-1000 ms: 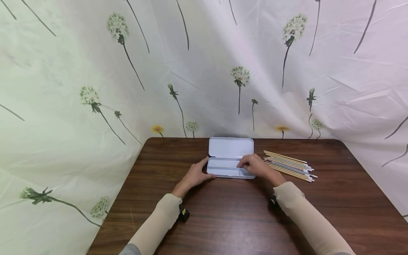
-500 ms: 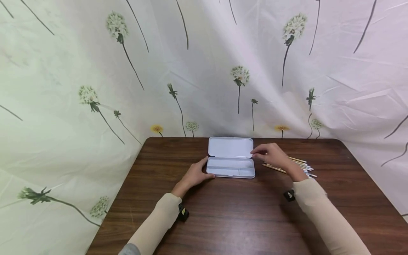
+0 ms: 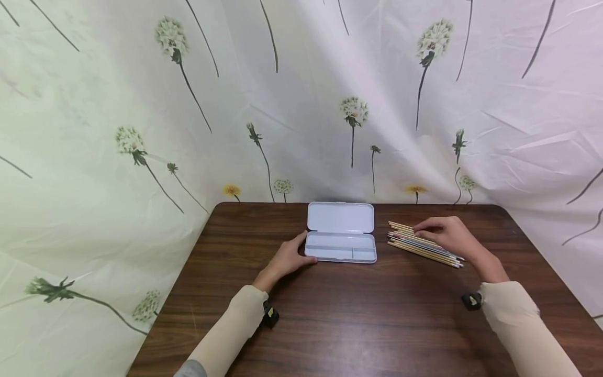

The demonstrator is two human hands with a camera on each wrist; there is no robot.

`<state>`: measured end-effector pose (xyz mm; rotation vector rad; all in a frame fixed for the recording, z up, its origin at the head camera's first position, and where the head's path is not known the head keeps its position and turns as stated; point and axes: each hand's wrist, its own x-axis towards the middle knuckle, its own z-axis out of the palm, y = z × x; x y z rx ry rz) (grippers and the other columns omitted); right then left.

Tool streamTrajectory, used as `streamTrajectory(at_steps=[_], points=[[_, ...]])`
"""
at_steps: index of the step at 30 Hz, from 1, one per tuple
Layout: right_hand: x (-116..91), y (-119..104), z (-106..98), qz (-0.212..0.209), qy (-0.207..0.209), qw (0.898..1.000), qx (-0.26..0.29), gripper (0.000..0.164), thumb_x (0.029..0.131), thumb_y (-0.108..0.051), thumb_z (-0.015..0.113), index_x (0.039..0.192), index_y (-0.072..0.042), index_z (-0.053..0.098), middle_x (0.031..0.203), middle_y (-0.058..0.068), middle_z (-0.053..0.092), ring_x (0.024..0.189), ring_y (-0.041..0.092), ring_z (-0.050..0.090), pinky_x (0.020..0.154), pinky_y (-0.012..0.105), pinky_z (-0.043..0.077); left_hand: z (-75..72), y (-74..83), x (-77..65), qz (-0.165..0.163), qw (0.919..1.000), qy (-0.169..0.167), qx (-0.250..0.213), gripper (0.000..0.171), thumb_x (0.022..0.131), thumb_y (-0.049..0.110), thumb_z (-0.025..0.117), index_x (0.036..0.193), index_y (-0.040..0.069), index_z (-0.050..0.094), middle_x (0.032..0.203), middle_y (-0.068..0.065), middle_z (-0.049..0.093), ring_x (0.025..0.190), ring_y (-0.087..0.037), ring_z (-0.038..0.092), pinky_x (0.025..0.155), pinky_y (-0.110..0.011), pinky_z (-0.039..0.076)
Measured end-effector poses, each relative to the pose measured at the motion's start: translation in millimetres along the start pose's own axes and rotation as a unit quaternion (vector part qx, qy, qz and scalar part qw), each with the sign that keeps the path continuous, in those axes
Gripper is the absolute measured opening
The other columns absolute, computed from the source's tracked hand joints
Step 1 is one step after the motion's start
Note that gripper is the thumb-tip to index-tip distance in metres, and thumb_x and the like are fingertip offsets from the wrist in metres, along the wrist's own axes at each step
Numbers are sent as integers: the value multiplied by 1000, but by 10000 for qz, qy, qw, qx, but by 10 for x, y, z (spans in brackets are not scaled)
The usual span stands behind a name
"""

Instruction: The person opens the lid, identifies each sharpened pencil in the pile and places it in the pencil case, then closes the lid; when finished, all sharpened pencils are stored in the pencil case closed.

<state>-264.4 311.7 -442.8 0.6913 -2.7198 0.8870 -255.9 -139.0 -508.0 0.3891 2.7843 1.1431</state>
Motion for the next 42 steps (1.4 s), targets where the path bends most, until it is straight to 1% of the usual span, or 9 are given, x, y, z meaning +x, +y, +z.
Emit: streamTrajectory(at_steps=[6, 12, 16, 21, 26, 29, 34, 39, 42], points=[[-276, 152, -77, 152, 169, 9996, -156, 9, 93, -9, 83, 101, -12, 86, 97, 5, 84, 85, -7, 69, 71, 19, 58, -31, 15, -11, -7, 10000, -5, -23, 90, 94, 29, 85, 165, 3, 37, 169, -19, 41, 156, -36, 41, 125, -53, 39], [-536, 318, -71, 809, -64, 9966, 105, 13, 97, -10, 79, 108, -7, 85, 102, 11, 83, 86, -2, 72, 65, 21, 56, -27, 4, -15, 15, 10000, 20, -7, 90, 94, 29, 85, 165, 2, 37, 168, -19, 41, 156, -36, 42, 125, -53, 39], [-666, 444, -18, 1001, -17, 9950, 43, 14, 96, -12, 80, 108, -7, 85, 102, 10, 83, 87, -4, 70, 64, 20, 55, -18, -4, -11, 29, 10000, 31, 2, 90, 93, 29, 85, 165, 1, 37, 168, -20, 41, 156, -37, 42, 125, -53, 39], [-773, 578, 42, 792, 320, 9960, -272, 9, 91, -10, 84, 100, -11, 87, 98, 8, 84, 90, -20, 60, 73, 7, 47, -22, 4, -15, -2, 10000, 5, -31, 90, 94, 29, 85, 165, 2, 37, 169, -19, 40, 156, -36, 40, 126, -53, 38], [-805, 651, 80, 456, 588, 9962, -445, 15, 85, -1, 86, 93, -14, 86, 92, 6, 83, 88, -20, 59, 75, 1, 42, -17, 8, -11, 4, 10000, 0, -22, 90, 94, 29, 85, 165, 2, 37, 169, -19, 40, 156, -36, 41, 126, -53, 39], [-795, 660, 89, 333, 591, 9960, -580, 21, 83, 4, 86, 91, -15, 86, 91, 5, 82, 87, -15, 62, 73, 7, 47, -11, 8, -9, 13, 10000, 17, -16, 90, 94, 28, 85, 165, 1, 37, 168, -20, 41, 156, -37, 41, 125, -53, 39], [-786, 656, 103, 342, 393, 9947, -888, 26, 81, 9, 84, 88, -16, 84, 93, 6, 81, 86, 2, 69, 72, 32, 59, -6, 9, -9, 7, 10000, 11, -29, 90, 93, 28, 85, 164, 0, 37, 168, -20, 41, 156, -36, 41, 126, -53, 38], [-792, 659, 106, 536, 133, 9934, -1006, 21, 84, 8, 82, 90, -12, 83, 97, 13, 80, 92, 32, 74, 80, 54, 59, -6, 10, -7, 6, 10000, -14, -63, 90, 94, 28, 85, 165, 0, 36, 169, -20, 41, 156, -36, 41, 126, -52, 39], [-791, 667, 97, 591, -13, 9931, -1012, 16, 84, 5, 83, 91, -10, 83, 97, 13, 80, 92, 36, 73, 80, 57, 58, -3, 9, 3, 5, 10000, -19, -39, 91, 94, 29, 85, 165, 1, 36, 169, -20, 41, 156, -37, 41, 125, -53, 39]])
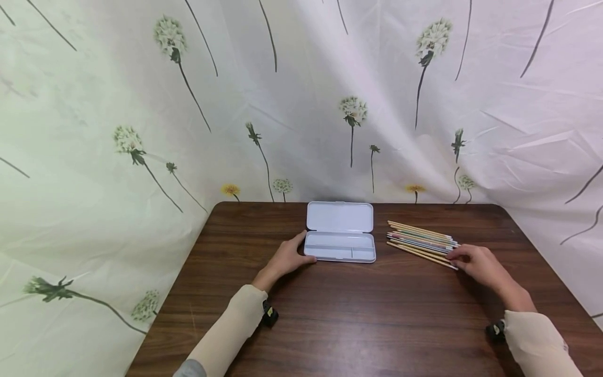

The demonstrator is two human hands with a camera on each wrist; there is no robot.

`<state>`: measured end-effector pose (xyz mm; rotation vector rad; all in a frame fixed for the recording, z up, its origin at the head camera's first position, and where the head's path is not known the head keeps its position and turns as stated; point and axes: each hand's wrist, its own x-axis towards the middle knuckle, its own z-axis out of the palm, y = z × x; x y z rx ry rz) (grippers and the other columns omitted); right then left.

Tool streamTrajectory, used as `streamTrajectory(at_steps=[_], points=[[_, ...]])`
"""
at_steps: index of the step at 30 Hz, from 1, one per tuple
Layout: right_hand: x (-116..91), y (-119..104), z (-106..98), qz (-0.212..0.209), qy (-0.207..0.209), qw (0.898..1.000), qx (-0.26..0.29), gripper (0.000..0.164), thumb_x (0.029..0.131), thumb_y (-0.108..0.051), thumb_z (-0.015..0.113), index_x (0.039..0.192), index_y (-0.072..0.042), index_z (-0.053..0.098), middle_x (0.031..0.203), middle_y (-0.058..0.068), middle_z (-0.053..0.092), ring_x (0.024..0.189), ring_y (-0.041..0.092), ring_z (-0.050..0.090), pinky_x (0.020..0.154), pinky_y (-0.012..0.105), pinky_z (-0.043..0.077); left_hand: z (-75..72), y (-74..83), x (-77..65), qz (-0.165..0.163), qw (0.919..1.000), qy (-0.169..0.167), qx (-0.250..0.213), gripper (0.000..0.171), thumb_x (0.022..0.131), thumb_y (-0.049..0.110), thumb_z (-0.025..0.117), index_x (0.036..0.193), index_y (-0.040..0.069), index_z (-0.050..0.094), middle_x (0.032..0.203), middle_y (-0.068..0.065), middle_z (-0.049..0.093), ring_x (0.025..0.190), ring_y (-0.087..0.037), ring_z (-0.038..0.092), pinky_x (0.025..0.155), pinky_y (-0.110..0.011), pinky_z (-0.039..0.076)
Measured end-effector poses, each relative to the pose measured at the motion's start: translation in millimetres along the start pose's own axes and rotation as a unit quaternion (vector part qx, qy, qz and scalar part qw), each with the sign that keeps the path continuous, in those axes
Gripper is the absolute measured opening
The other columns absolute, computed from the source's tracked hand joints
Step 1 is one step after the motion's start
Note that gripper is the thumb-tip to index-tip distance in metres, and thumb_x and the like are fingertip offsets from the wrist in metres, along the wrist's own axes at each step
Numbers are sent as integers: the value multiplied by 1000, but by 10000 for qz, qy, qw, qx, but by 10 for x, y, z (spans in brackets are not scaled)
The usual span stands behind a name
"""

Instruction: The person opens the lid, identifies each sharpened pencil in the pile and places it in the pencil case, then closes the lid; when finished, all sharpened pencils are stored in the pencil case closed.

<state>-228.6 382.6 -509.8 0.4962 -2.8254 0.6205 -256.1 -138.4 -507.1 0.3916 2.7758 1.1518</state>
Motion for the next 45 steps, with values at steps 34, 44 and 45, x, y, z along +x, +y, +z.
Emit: streamTrajectory(at_steps=[34, 44, 45], points=[[244, -324, -207, -1117, 633, 9906, 479, 24, 82, 11, 84, 94, -10, 86, 80, -6, 75, 71, -6, 59, 61, 16, 44, -38, 26, -2, -64, 10000, -63, -9, 90, 94, 29, 84, 165, 2, 36, 169, -19, 40, 157, -36, 40, 126, -53, 38], [546, -672, -289, -1342, 502, 9876, 645, 25, 85, 10, 82, 97, -13, 86, 86, -6, 77, 74, 2, 65, 61, 22, 47, -33, 13, 8, -18, 9999, -20, 119, 90, 93, 31, 85, 165, 3, 38, 168, -18, 43, 155, -36, 43, 125, -52, 40], [577, -703, -292, -1384, 487, 9869, 678, 26, 85, 10, 82, 97, -12, 86, 86, -4, 77, 74, 3, 65, 61, 22, 47, -32, 13, 10, -19, 9999, -22, 122, 90, 93, 31, 85, 165, 3, 38, 168, -18, 43, 155, -36, 43, 125, -52, 40]])
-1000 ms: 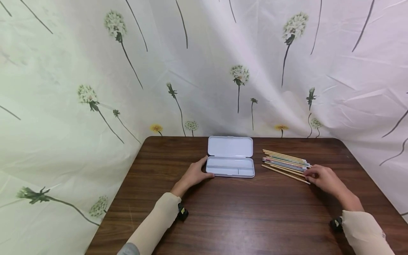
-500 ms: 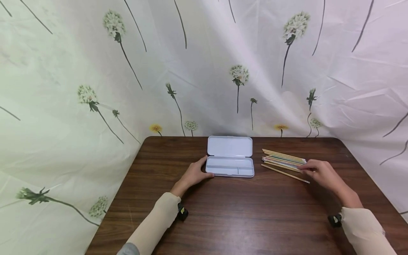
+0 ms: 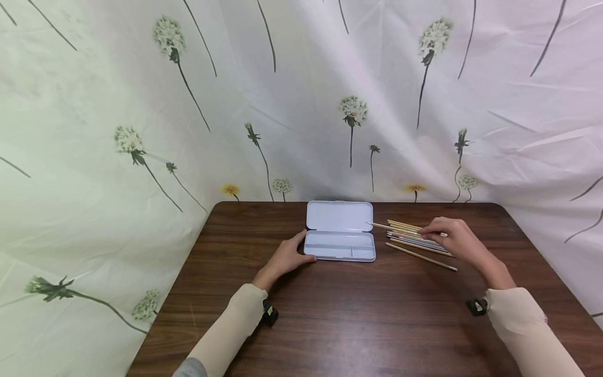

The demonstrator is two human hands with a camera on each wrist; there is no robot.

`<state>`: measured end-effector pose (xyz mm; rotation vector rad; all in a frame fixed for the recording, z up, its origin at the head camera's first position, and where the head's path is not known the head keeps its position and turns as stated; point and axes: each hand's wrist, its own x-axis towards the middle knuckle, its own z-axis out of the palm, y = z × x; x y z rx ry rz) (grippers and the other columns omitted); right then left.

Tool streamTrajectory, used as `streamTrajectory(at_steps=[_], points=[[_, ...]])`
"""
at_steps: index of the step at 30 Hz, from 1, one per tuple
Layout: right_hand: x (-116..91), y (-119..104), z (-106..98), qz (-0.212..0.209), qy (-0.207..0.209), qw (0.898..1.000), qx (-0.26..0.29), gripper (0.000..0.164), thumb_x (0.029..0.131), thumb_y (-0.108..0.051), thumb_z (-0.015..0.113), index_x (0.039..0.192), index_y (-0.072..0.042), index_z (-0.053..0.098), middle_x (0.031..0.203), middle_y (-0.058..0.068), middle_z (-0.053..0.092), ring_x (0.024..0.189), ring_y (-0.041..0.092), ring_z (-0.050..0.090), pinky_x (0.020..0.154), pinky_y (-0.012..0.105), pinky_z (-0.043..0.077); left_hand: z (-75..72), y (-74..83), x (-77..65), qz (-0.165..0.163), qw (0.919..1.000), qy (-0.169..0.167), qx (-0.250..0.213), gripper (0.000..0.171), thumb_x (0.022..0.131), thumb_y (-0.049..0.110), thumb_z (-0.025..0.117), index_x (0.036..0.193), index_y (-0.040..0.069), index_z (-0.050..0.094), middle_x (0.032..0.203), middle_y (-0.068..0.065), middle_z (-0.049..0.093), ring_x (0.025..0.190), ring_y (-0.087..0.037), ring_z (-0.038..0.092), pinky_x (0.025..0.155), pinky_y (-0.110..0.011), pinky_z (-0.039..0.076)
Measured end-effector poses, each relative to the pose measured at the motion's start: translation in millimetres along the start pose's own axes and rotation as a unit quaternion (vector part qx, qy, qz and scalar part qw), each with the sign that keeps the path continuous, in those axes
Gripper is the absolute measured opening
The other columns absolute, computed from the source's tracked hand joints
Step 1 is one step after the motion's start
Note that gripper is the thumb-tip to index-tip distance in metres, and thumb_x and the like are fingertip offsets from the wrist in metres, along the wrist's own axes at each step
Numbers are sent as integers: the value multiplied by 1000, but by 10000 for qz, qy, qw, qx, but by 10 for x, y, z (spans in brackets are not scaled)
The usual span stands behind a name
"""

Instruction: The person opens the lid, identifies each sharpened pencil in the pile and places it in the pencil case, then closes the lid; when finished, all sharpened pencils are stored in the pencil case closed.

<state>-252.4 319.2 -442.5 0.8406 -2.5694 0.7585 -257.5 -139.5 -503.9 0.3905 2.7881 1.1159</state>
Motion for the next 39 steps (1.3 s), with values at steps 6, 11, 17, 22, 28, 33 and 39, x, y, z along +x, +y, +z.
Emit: streamTrajectory(at_steps=[6, 11, 17, 22, 28, 33, 39], points=[[250, -111, 44, -363, 6, 9991, 199, 25, 86, 10, 81, 99, -10, 86, 88, 1, 78, 75, 6, 66, 62, 19, 48, -8, 10, -5, -12, 10000, -6, -41, 90, 94, 31, 85, 165, 3, 37, 169, -18, 41, 155, -36, 42, 125, -53, 40], [452, -181, 131, -535, -74, 9977, 401, 26, 88, 12, 79, 101, -10, 86, 89, -1, 78, 77, 8, 68, 66, 18, 50, -8, 15, -6, -12, 10000, -7, -29, 90, 94, 31, 85, 165, 3, 37, 168, -19, 42, 155, -36, 43, 124, -53, 40], [664, -263, 279, -658, -246, 9950, 716, 26, 90, 9, 78, 103, -12, 87, 90, -3, 78, 79, 14, 71, 66, 22, 53, -2, 18, -7, 2, 10000, -12, -57, 90, 94, 30, 85, 165, 3, 38, 168, -19, 42, 155, -36, 42, 125, -53, 40], [814, -323, 435, -618, -392, 9930, 924, 23, 91, 8, 78, 103, -9, 87, 91, -1, 78, 76, 18, 69, 65, 23, 52, -5, 22, -11, -26, 10000, -1, -79, 90, 94, 30, 85, 165, 3, 37, 169, -18, 41, 156, -36, 41, 126, -52, 39], [919, -418, 605, -542, -583, 9903, 1137, 18, 92, 9, 76, 102, -2, 86, 91, 4, 79, 80, 25, 71, 68, 25, 55, 5, 9, -13, -18, 10000, -10, -16, 90, 94, 32, 85, 165, 3, 38, 169, -19, 41, 156, -36, 42, 125, -53, 40], [969, -461, 752, -343, -805, 9884, 1239, 16, 93, 6, 77, 103, -2, 85, 94, 3, 79, 84, 21, 72, 73, 26, 58, 1, 14, -22, -39, 10000, -27, -16, 90, 94, 32, 84, 165, 4, 37, 170, -18, 40, 156, -36, 41, 125, -52, 39], [988, -429, 963, -207, -1075, 9875, 1130, 14, 93, 2, 78, 102, -5, 86, 96, 4, 80, 86, 12, 70, 75, 27, 57, 1, 14, -29, -43, 10000, -10, -50, 90, 94, 31, 84, 166, 4, 37, 169, -19, 41, 156, -36, 42, 125, -53, 40]])
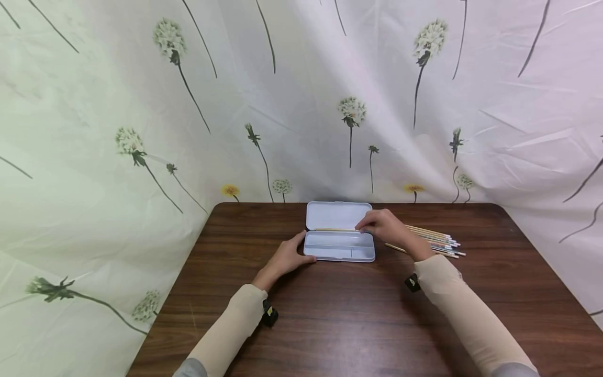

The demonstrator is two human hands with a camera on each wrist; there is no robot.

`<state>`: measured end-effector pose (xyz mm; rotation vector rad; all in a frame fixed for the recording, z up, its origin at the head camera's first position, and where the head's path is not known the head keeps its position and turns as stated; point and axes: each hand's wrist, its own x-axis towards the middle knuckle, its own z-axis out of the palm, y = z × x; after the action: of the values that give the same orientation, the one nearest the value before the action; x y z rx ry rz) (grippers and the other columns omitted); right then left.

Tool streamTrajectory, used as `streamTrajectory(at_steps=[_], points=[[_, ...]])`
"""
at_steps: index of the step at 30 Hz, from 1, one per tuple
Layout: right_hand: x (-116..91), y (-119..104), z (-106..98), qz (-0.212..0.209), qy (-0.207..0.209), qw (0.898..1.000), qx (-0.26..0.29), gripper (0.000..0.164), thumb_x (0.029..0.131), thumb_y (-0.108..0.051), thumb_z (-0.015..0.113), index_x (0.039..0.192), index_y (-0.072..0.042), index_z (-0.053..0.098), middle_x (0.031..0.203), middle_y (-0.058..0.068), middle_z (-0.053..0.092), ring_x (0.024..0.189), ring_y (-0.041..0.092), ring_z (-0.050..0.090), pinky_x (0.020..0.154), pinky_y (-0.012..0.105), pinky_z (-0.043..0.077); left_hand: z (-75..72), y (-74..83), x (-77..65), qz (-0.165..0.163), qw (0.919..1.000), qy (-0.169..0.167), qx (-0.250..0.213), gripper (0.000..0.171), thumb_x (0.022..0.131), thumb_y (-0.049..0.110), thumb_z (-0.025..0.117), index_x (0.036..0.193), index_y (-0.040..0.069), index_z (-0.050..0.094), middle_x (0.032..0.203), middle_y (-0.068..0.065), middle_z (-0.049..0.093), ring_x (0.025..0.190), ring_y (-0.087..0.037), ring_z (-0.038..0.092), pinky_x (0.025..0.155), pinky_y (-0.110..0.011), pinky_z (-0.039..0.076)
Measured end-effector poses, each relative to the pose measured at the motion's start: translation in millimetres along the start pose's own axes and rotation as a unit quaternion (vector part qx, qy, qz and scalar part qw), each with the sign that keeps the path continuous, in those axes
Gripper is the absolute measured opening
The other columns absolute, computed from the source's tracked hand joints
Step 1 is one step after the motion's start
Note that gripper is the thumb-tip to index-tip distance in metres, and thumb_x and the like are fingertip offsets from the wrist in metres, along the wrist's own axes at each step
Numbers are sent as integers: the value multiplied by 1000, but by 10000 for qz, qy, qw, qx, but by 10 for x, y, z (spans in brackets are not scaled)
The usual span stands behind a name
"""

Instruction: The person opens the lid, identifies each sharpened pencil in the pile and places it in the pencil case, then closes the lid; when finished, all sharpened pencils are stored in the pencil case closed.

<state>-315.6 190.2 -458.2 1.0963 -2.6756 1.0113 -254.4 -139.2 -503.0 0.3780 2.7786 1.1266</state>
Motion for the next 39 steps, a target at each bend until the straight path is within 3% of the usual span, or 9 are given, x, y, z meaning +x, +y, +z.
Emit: streamTrajectory(at_steps=[12, 19, 29, 39], points=[[-30, 142, 290, 384, -378, 9985, -28, 16, 94, 4, 77, 98, -8, 87, 98, 5, 81, 90, 15, 71, 83, 35, 62, 2, 10, -9, -1, 10000, 3, 29, 90, 94, 29, 85, 165, 3, 37, 168, -19, 41, 155, -36, 43, 125, -53, 40], [-53, 148, 378, 30, -569, 9976, -395, 14, 93, 1, 79, 97, -9, 87, 98, 4, 81, 92, 18, 74, 85, 41, 62, 5, 11, -25, -23, 10000, -4, 10, 90, 94, 29, 84, 165, 3, 37, 169, -19, 41, 156, -36, 42, 125, -53, 39], [-49, 98, 373, -29, -926, 9940, -583, 22, 96, 7, 71, 102, -8, 86, 101, 5, 79, 97, 20, 73, 86, 40, 62, -2, 8, -12, 11, 10000, 7, -4, 89, 94, 28, 84, 165, 2, 37, 169, -20, 41, 156, -37, 42, 125, -54, 39], [-59, 112, 319, -32, -694, 9959, -572, 18, 95, 5, 74, 101, -7, 86, 101, 5, 80, 95, 19, 74, 85, 41, 62, 10, 7, -3, -35, 10000, -31, -14, 90, 94, 29, 84, 165, 3, 36, 169, -20, 41, 156, -37, 41, 126, -54, 38]])
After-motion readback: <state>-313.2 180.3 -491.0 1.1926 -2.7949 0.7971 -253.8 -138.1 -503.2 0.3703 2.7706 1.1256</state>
